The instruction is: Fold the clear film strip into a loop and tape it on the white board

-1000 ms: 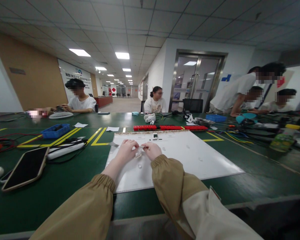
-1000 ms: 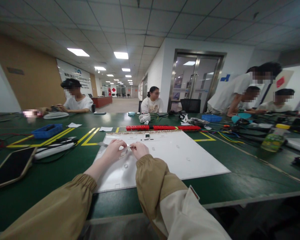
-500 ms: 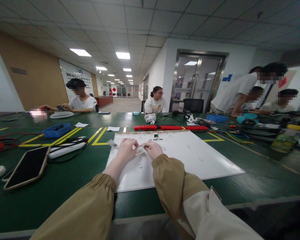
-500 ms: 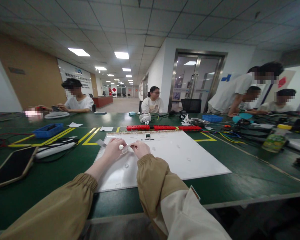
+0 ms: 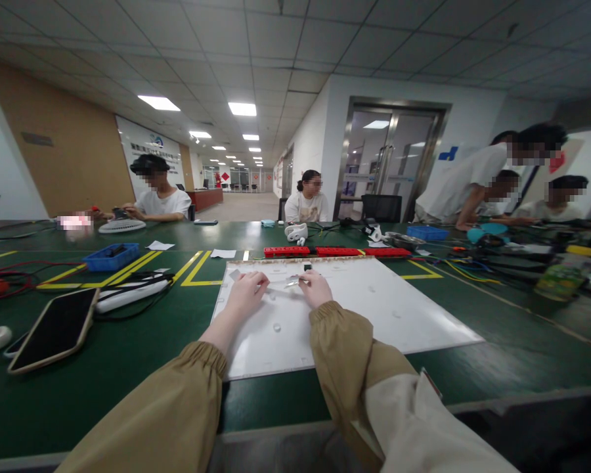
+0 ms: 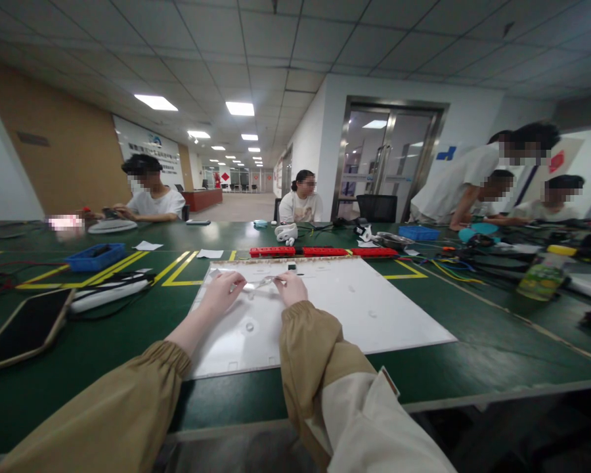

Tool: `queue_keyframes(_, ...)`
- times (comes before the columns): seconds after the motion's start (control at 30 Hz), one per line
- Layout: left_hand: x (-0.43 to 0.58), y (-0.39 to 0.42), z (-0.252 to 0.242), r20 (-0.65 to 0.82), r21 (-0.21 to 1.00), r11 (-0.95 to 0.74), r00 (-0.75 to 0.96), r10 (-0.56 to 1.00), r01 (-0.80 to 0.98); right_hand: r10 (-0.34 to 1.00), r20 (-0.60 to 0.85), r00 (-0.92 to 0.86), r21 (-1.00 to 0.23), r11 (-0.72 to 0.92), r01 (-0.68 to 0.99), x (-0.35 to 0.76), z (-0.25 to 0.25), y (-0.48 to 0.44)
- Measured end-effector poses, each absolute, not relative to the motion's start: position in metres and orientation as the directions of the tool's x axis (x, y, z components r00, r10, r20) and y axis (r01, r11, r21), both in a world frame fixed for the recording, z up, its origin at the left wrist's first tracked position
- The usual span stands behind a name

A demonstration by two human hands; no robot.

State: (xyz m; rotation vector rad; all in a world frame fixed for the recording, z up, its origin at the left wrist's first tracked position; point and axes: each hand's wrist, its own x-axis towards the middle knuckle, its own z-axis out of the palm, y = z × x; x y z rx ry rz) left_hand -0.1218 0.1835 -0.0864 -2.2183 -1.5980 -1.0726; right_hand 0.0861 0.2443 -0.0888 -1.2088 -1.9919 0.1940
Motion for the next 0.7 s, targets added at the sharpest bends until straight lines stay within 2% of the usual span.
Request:
queue_keyframes(0.43, -0.120, 0.186, -0.093, 0.650, 0.237, -0.471, 0.221, 0.727, 0.849, 0.843, 0.475, -0.253, -0.629, 0.526, 0.572, 0.078, -0.103, 0.257)
queue_keyframes(0.7, -0.123, 0.191, -0.101, 0.652, 0.227, -0.494, 0.246, 0.717, 0.839, 0.805, 0.525, -0.277, -0.567, 0.574, 0.592, 0.080, -0.100, 0.253)
